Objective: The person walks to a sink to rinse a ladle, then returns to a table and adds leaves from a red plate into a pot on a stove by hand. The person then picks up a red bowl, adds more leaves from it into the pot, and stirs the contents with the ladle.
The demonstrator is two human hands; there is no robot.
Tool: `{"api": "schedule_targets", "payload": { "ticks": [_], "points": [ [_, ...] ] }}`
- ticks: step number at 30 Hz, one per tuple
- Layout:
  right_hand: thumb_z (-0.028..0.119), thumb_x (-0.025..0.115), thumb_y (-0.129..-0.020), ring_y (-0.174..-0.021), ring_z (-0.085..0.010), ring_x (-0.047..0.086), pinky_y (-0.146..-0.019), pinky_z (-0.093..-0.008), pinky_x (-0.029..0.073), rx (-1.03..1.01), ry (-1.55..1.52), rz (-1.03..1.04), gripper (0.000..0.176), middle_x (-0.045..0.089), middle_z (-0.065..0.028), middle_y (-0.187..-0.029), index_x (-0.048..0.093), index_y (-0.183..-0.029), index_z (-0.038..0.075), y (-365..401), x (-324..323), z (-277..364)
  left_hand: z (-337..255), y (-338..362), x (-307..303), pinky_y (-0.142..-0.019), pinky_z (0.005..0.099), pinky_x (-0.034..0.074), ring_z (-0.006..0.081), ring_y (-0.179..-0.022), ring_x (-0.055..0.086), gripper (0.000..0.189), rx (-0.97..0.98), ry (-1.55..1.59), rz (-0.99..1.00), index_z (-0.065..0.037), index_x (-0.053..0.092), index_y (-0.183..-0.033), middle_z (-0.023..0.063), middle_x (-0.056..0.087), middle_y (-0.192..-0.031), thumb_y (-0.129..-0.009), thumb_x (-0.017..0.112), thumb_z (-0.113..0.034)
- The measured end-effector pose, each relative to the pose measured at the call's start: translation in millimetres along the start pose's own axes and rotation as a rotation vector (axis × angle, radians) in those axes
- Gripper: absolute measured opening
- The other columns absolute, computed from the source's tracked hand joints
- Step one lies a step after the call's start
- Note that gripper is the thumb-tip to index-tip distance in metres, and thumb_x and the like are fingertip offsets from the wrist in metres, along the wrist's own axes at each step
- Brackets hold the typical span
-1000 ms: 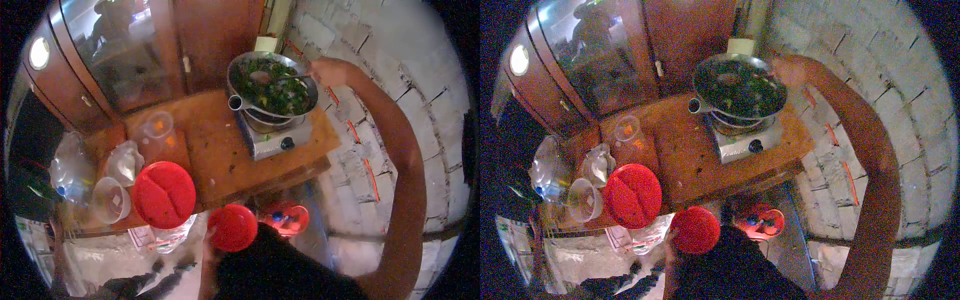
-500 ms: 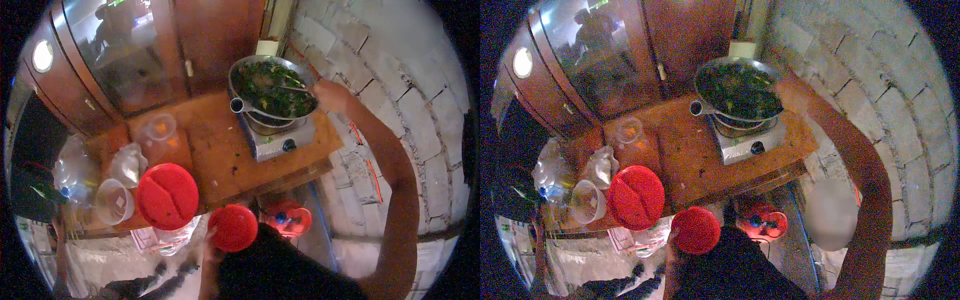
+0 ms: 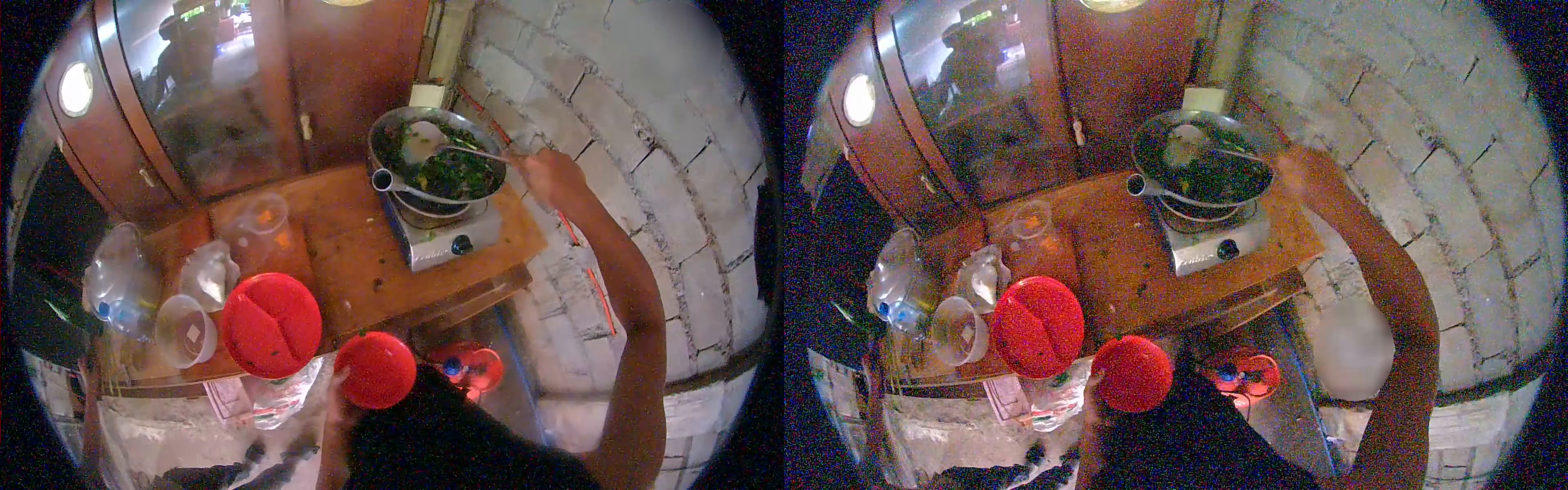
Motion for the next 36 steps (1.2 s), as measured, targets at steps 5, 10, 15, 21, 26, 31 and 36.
{"api": "schedule_targets", "payload": {
  "ticks": [5,10,15,21,26,31,36],
  "points": [
    [0.023,0.053,-0.083,-0.078,-0.0361,0.063,-0.069,-0.0463,0.051,0.024,0.125,0.01,0.021,0.062,-0.0191,-0.08,0.067,-0.093,0.011,-3,10,-10,1,5,0,-0.1,0.0492,0.038,0.0305,-0.119,0.047,0.061,0.013,-0.05,-0.05,-0.01,0.041,-0.133,0.0112,0.048,-0.13,-0.079,0.06,-0.03],
    [0.021,0.051,-0.083,-0.08,-0.0357,0.063,-0.069,-0.0466,0.051,0.034,0.091,0.055,0.023,0.063,-0.0182,-0.084,0.067,-0.097,0.013,-17,35,-37,5,0,-11,-0.1,0.0491,0.038,0.0314,-0.119,0.046,0.062,0.057,-0.116,-0.038,-0.011,0.041,-0.133,0.0117,0.048,-0.131,-0.079,0.06,-0.034],
    [0.016,0.051,-0.08,-0.079,-0.0356,0.062,-0.067,-0.0462,0.051,-0.116,0.133,0.084,0.027,0.063,-0.0186,-0.083,0.065,-0.103,0.014,-26,32,-43,14,-8,-17,-0.1,0.0494,0.038,0.0317,-0.121,0.045,0.062,0.041,-0.086,-0.002,-0.011,0.04,-0.133,0.012,0.046,-0.132,-0.079,0.06,-0.034],
    [0.017,0.055,-0.077,-0.079,-0.0358,0.063,-0.068,-0.046,0.051,-0.112,0.058,0.19,0.02,0.063,-0.0178,-0.081,0.064,-0.093,0.007,-53,45,-58,23,-17,-21,-0.1,0.0503,0.038,0.0316,-0.121,0.044,0.064,0.034,-0.077,-0.007,-0.011,0.04,-0.134,0.0119,0.045,-0.133,-0.078,0.06,-0.034],
    [0.012,0.054,-0.076,-0.079,-0.0365,0.063,-0.067,-0.0448,0.052,-0.276,0.151,0.174,0.02,0.063,-0.0189,-0.079,0.063,-0.091,0.004,-48,60,-65,25,-20,-21,-0.099,0.051,0.038,0.0319,-0.121,0.045,0.062,-0.011,-0.046,-0.016,-0.011,0.041,-0.133,0.0119,0.046,-0.132,-0.078,0.06,-0.033],
    [0.011,0.054,-0.074,-0.081,-0.036,0.063,-0.067,-0.0435,0.052,-0.141,0.137,0.264,0.018,0.063,-0.0204,-0.083,0.063,-0.087,0.002,-37,61,-52,28,-25,-23,-0.099,0.0517,0.039,0.0318,-0.12,0.046,0.062,0.051,-0.057,-0.021,-0.011,0.042,-0.132,0.0121,0.047,-0.131,-0.078,0.062,-0.032],
    [0.01,0.053,-0.075,-0.078,-0.0363,0.062,-0.07,-0.0453,0.051,-0.2,-0.204,0.075,0.031,0.063,-0.0183,-0.085,0.061,-0.105,0.009,-22,101,-78,8,-12,20,-0.099,0.052,0.039,0.0321,-0.12,0.046,0.062,0.053,-0.11,-0.077,-0.011,0.042,-0.132,0.0119,0.047,-0.131,-0.077,0.063,-0.03]
  ]
}}
Point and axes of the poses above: each hand's wrist, its own y-axis away from the middle knuckle, its own x-axis out of the palm, z = x × y, the point moved 1 cm from there along -y, towards the middle knuckle
